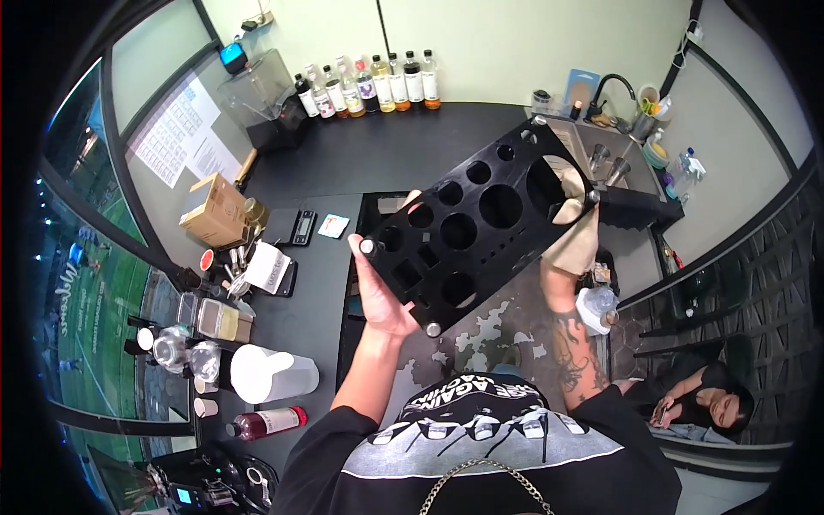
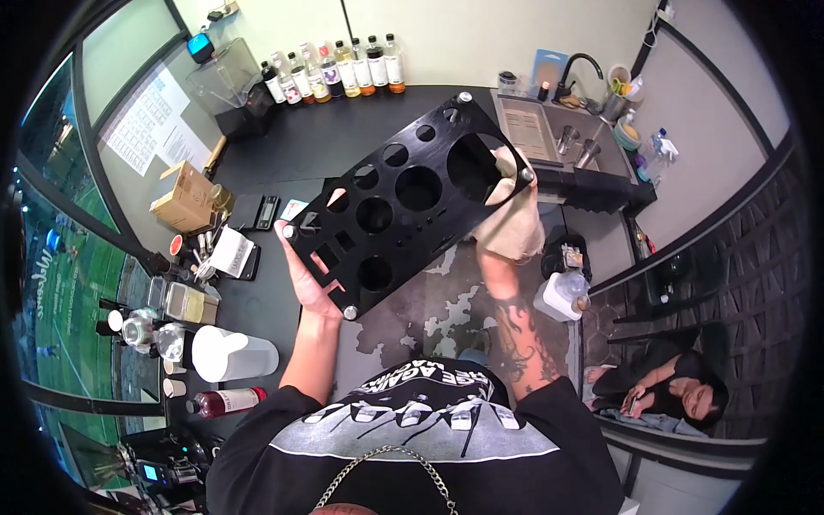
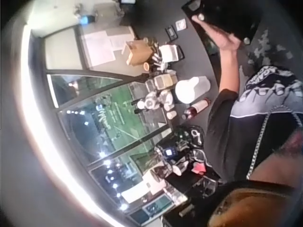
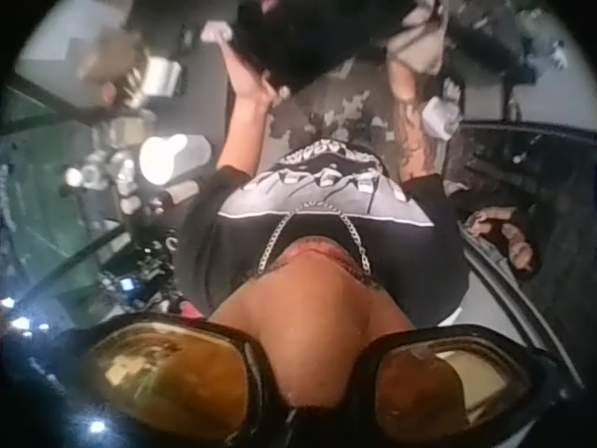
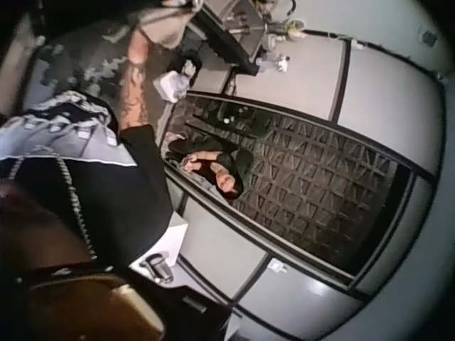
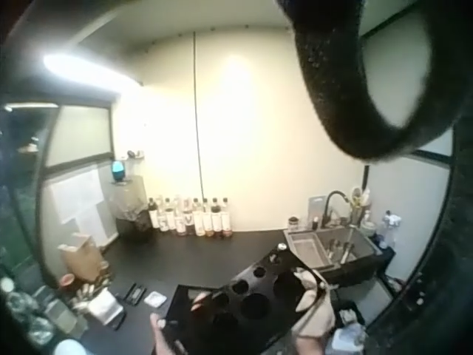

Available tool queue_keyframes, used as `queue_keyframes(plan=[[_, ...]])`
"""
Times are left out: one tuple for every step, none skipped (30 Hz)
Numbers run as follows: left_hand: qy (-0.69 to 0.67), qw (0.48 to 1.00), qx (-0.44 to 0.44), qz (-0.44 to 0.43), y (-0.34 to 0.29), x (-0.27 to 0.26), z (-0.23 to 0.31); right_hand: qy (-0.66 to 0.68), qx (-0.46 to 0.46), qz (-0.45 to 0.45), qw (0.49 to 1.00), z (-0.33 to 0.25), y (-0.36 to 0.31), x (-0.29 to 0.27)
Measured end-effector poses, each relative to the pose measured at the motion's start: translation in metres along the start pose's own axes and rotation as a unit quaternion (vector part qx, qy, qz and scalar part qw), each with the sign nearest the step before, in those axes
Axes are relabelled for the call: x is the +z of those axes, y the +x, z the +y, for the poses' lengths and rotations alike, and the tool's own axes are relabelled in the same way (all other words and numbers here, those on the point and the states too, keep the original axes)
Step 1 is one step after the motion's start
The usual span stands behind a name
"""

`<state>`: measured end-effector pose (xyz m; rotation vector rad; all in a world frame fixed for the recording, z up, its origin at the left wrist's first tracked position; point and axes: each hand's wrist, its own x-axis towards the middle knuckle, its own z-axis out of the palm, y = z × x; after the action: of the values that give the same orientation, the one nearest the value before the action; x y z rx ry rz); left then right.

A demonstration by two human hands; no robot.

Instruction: Cleaning syrup bottles and organizing a coffee station.

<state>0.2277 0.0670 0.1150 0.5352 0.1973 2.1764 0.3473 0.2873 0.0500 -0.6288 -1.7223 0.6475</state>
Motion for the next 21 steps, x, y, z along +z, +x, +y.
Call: queue_keyframes(plan=[[-0.011, 1.000, -0.008, -0.019, -0.005, -0.007, -0.009, -0.060, 0.221, 0.054, 0.972, -0.032, 0.010, 0.012], [0.081, 0.993, 0.031, 0.081, -0.013, -0.011, -0.013, -0.109, 0.429, 0.082, 0.893, -0.059, 0.014, 0.030], [0.114, 0.990, 0.026, 0.078, -0.011, -0.006, -0.024, 0.028, 0.360, 0.159, 0.919, 0.008, -0.020, 0.045], [0.149, 0.985, 0.030, 0.085, -0.011, -0.006, -0.030, 0.026, 0.359, 0.163, 0.918, 0.008, -0.021, 0.038], [0.152, 0.984, 0.033, 0.087, -0.008, -0.003, -0.035, 0.007, 0.295, 0.146, 0.944, 0.008, -0.026, 0.036], [0.174, 0.980, 0.075, 0.055, 0.001, 0.000, -0.041, -0.018, 0.227, 0.135, 0.964, 0.008, -0.028, 0.030], [0.195, 0.973, 0.118, 0.022, 0.006, 0.002, -0.045, -0.043, 0.159, 0.122, 0.979, 0.008, -0.030, 0.025], [0.194, 0.974, 0.115, 0.021, 0.005, -0.001, -0.044, -0.067, 0.090, 0.107, 0.988, 0.008, -0.031, 0.021], [0.179, 0.978, 0.082, 0.073, 0.005, -0.008, -0.040, -0.087, 0.020, 0.090, 0.992, 0.009, -0.031, 0.020], [0.165, 0.977, 0.049, 0.124, 0.004, -0.013, -0.037, -0.106, -0.051, 0.073, 0.990, 0.009, -0.030, 0.019], [0.176, 0.975, 0.049, 0.123, 0.003, -0.014, -0.036, -0.125, -0.121, 0.055, 0.983, 0.009, -0.030, 0.018], [0.177, 0.976, 0.045, 0.122, 0.001, -0.013, -0.036, -0.148, -0.187, 0.040, 0.970, 0.007, -0.033, 0.015], [0.184, 0.978, 0.041, 0.091, -0.001, -0.012, -0.037, -0.170, -0.253, 0.023, 0.952, 0.006, -0.036, 0.012], [0.190, 0.979, 0.037, 0.061, -0.002, -0.011, -0.038, -0.192, -0.316, 0.006, 0.929, 0.004, -0.040, 0.009], [0.208, 0.976, 0.039, 0.044, -0.002, -0.004, -0.040, -0.209, -0.381, -0.013, 0.901, 0.004, -0.042, 0.007], [0.208, 0.976, 0.039, 0.044, -0.003, -0.004, -0.043, -0.226, -0.443, -0.032, 0.867, 0.003, -0.044, 0.004], [0.233, 0.971, 0.033, 0.047, -0.004, -0.004, -0.046, -0.225, -0.443, -0.032, 0.867, -0.003, -0.051, 0.006], [0.254, 0.966, 0.018, 0.039, -0.002, 0.001, -0.051, -0.173, -0.392, -0.113, 0.897, -0.015, -0.057, 0.006], [0.245, 0.967, -0.035, 0.067, -0.009, -0.019, -0.049, -0.102, -0.337, -0.198, 0.915, -0.028, -0.069, 0.014], [0.207, 0.970, -0.075, 0.103, -0.012, -0.034, -0.044, -0.030, -0.278, -0.281, 0.918, -0.036, -0.073, 0.017], [0.180, 0.974, -0.085, 0.106, -0.016, -0.037, -0.042, -0.031, -0.278, -0.282, 0.918, -0.038, -0.071, 0.015]])
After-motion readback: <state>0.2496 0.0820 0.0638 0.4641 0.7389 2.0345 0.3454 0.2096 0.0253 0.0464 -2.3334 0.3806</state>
